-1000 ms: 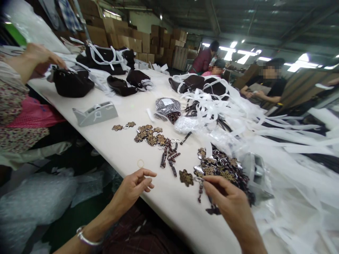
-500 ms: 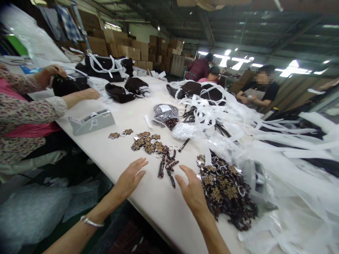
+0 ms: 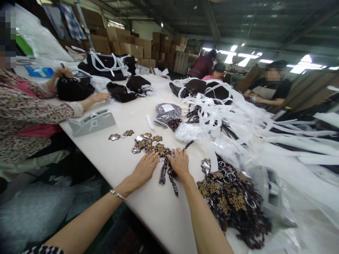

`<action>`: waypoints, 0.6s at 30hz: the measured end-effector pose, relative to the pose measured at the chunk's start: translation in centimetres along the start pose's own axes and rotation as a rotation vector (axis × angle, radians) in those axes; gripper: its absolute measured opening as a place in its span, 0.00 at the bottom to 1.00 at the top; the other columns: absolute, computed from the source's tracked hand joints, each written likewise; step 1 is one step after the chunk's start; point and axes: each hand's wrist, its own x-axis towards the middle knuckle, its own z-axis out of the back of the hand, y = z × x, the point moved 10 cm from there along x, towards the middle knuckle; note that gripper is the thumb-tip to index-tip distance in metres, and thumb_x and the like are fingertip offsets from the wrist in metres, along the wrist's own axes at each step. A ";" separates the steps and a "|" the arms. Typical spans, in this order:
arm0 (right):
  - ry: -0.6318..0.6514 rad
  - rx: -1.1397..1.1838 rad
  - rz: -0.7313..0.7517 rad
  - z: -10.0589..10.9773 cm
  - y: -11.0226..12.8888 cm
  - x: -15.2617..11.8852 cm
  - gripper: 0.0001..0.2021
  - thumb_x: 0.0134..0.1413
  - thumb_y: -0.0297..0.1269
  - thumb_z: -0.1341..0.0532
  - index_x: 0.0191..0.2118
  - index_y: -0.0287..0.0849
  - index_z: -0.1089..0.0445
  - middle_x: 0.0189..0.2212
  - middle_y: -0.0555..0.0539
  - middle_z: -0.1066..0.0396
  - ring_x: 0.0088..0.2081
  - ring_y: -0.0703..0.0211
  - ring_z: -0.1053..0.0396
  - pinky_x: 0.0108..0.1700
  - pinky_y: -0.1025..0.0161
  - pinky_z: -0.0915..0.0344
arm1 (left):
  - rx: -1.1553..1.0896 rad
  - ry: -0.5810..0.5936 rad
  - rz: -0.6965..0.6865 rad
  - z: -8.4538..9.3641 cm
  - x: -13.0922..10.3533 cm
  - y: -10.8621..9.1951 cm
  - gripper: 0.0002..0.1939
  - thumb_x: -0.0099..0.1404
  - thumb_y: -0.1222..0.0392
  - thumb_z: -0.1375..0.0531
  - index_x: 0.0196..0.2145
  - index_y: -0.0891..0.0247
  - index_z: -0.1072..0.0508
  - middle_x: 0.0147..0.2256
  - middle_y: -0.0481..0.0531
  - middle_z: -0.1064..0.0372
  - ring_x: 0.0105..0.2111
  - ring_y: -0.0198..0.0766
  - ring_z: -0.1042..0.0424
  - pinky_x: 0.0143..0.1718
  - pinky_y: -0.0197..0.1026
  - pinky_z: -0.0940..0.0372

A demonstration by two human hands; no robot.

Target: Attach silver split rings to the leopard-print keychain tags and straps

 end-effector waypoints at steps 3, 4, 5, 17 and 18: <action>0.044 0.003 0.040 -0.4 0.5 -1.1 0.24 0.62 0.49 0.45 0.60 0.45 0.34 0.64 0.45 0.42 0.68 0.38 0.58 0.66 0.38 0.60 | 0.000 -0.017 -0.015 0.1 -0.8 0.3 0.23 0.68 0.70 0.51 0.59 0.66 0.35 0.63 0.59 0.41 0.64 0.48 0.44 0.63 0.54 0.48; 0.058 0.013 0.057 -0.5 0.7 -1.8 0.24 0.62 0.49 0.45 0.60 0.46 0.35 0.64 0.46 0.41 0.68 0.39 0.57 0.66 0.38 0.60 | -0.005 -0.024 -0.020 0.3 -1.2 0.4 0.22 0.68 0.69 0.51 0.58 0.65 0.34 0.63 0.59 0.40 0.64 0.48 0.43 0.62 0.54 0.47; 0.068 0.031 0.084 -0.5 0.9 -2.7 0.23 0.63 0.49 0.45 0.60 0.47 0.34 0.64 0.46 0.41 0.68 0.40 0.56 0.66 0.37 0.60 | -0.016 -0.030 -0.023 0.5 -1.6 0.6 0.21 0.68 0.69 0.50 0.57 0.65 0.33 0.62 0.59 0.39 0.63 0.48 0.42 0.62 0.54 0.46; -0.155 0.340 0.335 2.0 2.2 -8.4 0.08 0.58 0.39 0.38 0.41 0.47 0.24 0.45 0.45 0.23 0.54 0.48 0.32 0.62 0.42 0.46 | -0.226 -0.146 0.086 4.8 -1.1 2.9 0.10 0.69 0.65 0.47 0.44 0.62 0.27 0.46 0.56 0.27 0.47 0.44 0.30 0.49 0.45 0.35; -0.163 0.339 0.335 2.0 2.2 -8.3 0.07 0.58 0.39 0.38 0.41 0.47 0.24 0.44 0.45 0.23 0.54 0.48 0.32 0.61 0.43 0.45 | -0.214 -0.174 0.050 5.0 -0.1 2.7 0.13 0.69 0.68 0.48 0.48 0.63 0.28 0.50 0.58 0.29 0.51 0.45 0.32 0.53 0.46 0.37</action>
